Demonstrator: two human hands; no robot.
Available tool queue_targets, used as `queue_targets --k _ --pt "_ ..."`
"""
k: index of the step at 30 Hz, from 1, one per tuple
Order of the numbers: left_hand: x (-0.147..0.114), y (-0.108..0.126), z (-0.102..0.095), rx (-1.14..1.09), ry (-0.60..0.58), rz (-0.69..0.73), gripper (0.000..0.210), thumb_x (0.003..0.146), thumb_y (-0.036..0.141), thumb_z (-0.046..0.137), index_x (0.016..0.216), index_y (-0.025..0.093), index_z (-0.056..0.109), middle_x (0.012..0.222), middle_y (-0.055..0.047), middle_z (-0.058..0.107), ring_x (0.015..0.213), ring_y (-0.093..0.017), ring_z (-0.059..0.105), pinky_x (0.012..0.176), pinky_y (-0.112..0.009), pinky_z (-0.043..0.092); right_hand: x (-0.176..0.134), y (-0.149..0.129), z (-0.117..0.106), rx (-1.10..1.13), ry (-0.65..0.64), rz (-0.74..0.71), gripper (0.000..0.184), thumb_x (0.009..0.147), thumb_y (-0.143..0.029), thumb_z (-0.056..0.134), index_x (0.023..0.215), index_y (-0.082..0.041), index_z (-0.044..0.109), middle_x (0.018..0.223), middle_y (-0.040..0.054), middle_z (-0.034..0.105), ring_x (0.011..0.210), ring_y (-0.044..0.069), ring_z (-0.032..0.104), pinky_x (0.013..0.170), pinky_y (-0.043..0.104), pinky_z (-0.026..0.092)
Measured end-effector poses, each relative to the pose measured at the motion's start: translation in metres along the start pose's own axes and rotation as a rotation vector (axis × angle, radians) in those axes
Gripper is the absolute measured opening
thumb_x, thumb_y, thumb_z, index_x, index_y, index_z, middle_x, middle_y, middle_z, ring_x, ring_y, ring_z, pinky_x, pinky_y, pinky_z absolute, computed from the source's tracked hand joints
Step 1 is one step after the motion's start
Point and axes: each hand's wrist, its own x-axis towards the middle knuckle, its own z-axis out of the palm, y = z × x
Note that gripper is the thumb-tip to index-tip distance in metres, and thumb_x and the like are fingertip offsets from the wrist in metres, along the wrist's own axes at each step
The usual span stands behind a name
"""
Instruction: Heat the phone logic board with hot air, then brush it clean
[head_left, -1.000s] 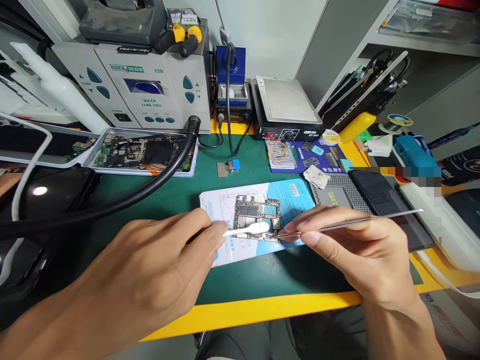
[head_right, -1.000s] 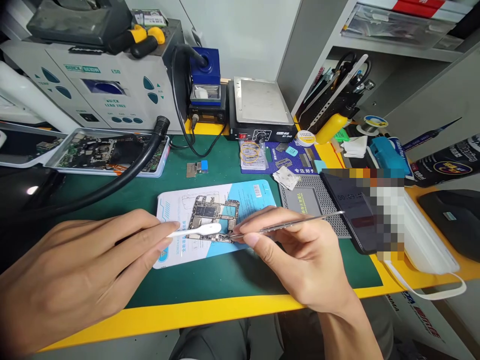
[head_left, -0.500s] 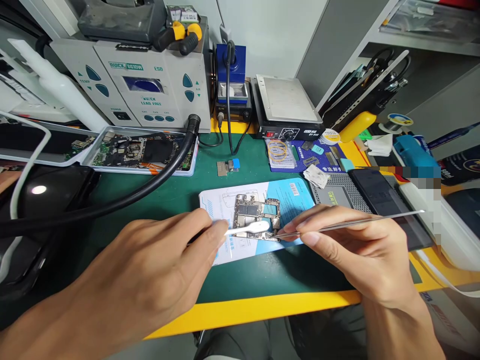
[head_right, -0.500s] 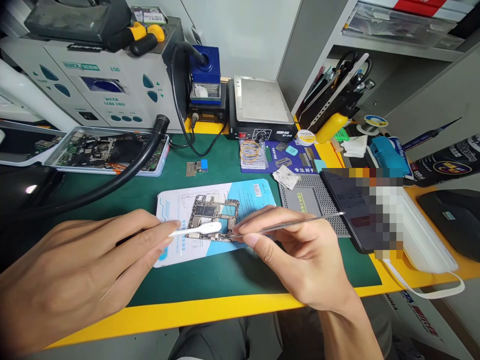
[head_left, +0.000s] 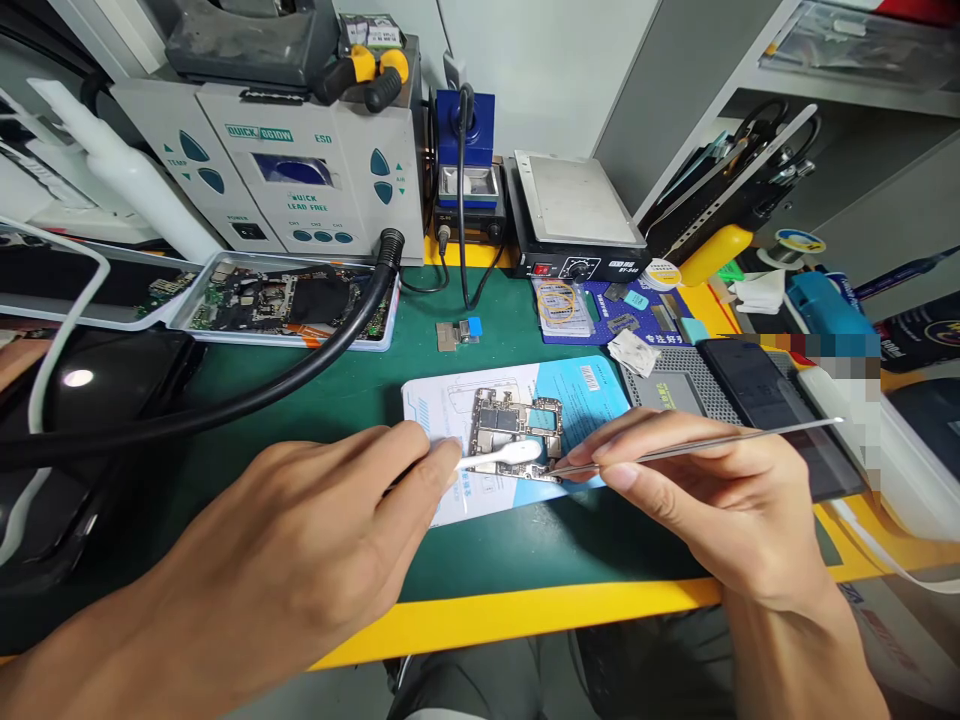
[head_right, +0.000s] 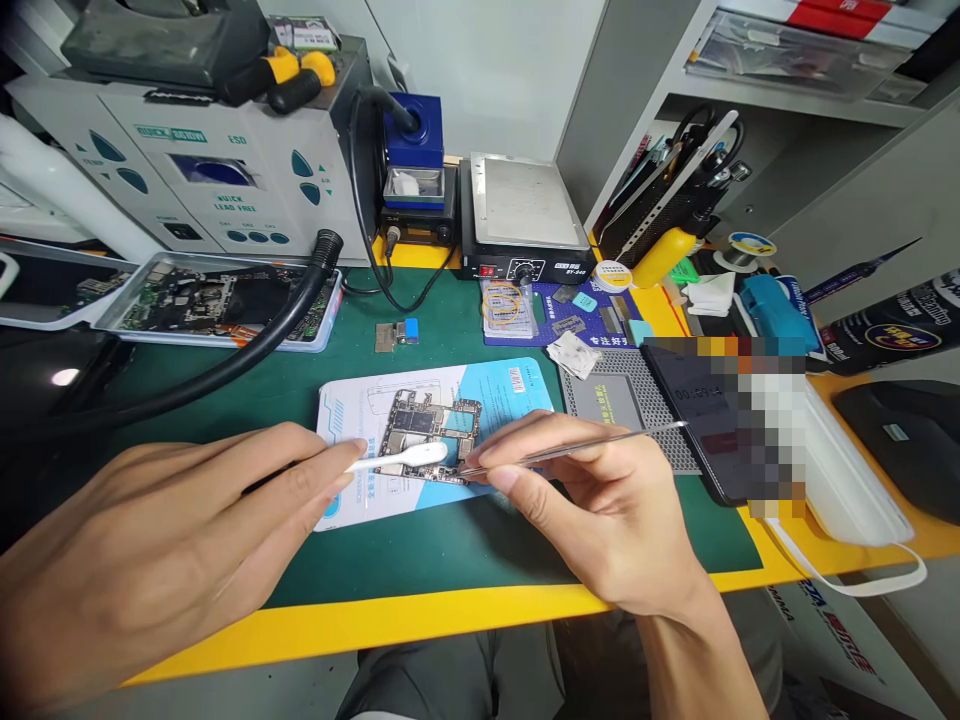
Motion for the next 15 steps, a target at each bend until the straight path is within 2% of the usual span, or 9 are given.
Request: queue_targets --k 4,11,15 --pt "-0.0015 0.0015 -0.0001 0.001 0.0 -0.003 0.025 0.111 -0.002 0.055 0.114 0.015 0.073 0.098 -0.009 0.086 0.084 -0.026 0.09 0.04 -0.041 0.043 0.0001 -0.0006 0.0002 -0.017 0.004 0.006 0.025 0.107 -0.012 0.091 0.108 -0.034 0.102 0.098 0.0005 0.097 0.094 0.021 0.096 0.087 0.025 0.08" --pt "-0.0008 0.0004 0.0015 0.012 -0.012 -0.003 0.027 0.112 -0.002 0.055 0.116 0.015 0.075 0.1 -0.008 0.087 0.086 -0.025 0.091 0.041 -0.042 0.042 0.0001 -0.0008 0.0007 -0.027 0.031 0.023 0.022 0.105 -0.014 0.093 0.103 -0.034 0.102 0.094 0.0021 0.096 0.088 0.024 0.095 0.08 0.03 0.081" --pt "-0.0001 0.0002 0.0024 0.002 -0.016 -0.008 0.028 0.113 -0.001 0.053 0.111 0.017 0.076 0.097 -0.006 0.087 0.089 -0.023 0.091 0.042 -0.042 0.043 0.0 -0.001 0.0008 0.004 0.027 0.049 0.021 0.105 -0.015 0.094 0.105 -0.034 0.102 0.096 0.0022 0.097 0.089 0.024 0.096 0.082 0.03 0.081"
